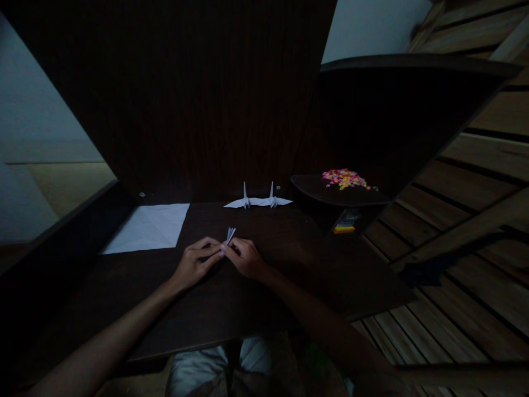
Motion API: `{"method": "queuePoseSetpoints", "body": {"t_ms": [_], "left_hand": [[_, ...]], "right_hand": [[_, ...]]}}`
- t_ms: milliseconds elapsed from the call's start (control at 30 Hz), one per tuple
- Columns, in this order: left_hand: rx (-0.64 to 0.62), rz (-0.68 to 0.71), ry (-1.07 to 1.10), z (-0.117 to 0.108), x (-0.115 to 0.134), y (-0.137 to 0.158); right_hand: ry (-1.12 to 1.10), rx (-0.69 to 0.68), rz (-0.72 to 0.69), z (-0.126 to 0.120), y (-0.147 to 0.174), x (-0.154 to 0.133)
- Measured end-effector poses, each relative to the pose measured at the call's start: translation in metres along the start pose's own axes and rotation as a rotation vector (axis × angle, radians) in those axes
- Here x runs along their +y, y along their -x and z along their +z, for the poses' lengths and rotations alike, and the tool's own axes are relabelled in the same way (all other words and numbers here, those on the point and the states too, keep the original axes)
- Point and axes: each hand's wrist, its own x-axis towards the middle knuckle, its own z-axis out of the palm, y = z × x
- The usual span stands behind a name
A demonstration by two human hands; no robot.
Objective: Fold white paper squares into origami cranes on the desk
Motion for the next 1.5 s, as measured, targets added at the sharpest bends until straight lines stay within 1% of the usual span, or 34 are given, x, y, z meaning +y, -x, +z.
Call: {"method": "queuePoseSetpoints", "body": {"t_ms": [133, 233, 400, 467, 567, 633, 733, 867, 1000, 1100, 1267, 1367, 1433, 1500], "left_hand": [[-0.004, 0.0, 0.004, -0.001, 0.002, 0.0], [0.024, -0.039, 0.021, -0.002, 0.003, -0.001], [0.19, -0.21, 0.093, -0.003, 0.001, -0.004], [0.206, -0.285, 0.157, -0.005, 0.0, -0.006], [0.103, -0.34, 0.22, -0.009, -0.001, -0.007], [0.032, -0.334, 0.212, -0.012, -0.001, -0.007], [-0.021, -0.324, 0.191, -0.015, -0.001, -0.006], [-0.056, -0.326, 0.164, -0.016, 0.0, -0.005], [-0.077, -0.318, 0.133, -0.017, 0.0, -0.005], [-0.076, -0.329, 0.125, -0.017, 0.0, -0.004], [-0.057, -0.333, 0.125, -0.016, 0.0, -0.005], [-0.007, -0.346, 0.24, -0.012, -0.003, -0.004], [0.04, -0.357, 0.349, -0.009, -0.005, -0.003], [0.082, -0.359, 0.413, -0.006, -0.007, -0.003]], "right_hand": [[0.079, 0.047, -0.062, -0.001, 0.0, -0.001], [0.171, 0.078, -0.12, -0.003, 0.002, 0.001], [0.31, 0.131, -0.182, -0.004, 0.005, 0.008], [0.308, 0.12, -0.23, -0.004, 0.005, 0.008], [0.247, 0.058, -0.277, -0.006, 0.004, 0.004], [0.201, 0.006, -0.288, -0.007, 0.003, 0.001], [0.159, -0.03, -0.308, -0.008, 0.003, 0.0], [0.145, -0.014, -0.366, -0.007, 0.002, 0.002], [0.136, 0.071, -0.407, -0.006, 0.002, 0.0], [0.09, 0.113, -0.362, -0.007, 0.002, -0.003], [-0.025, 0.153, -0.191, -0.011, 0.002, -0.006], [-0.116, 0.171, -0.065, -0.011, 0.0, -0.004], [-0.184, 0.205, 0.022, -0.01, -0.002, -0.003], [-0.249, 0.248, 0.093, -0.01, -0.005, -0.003]]}}
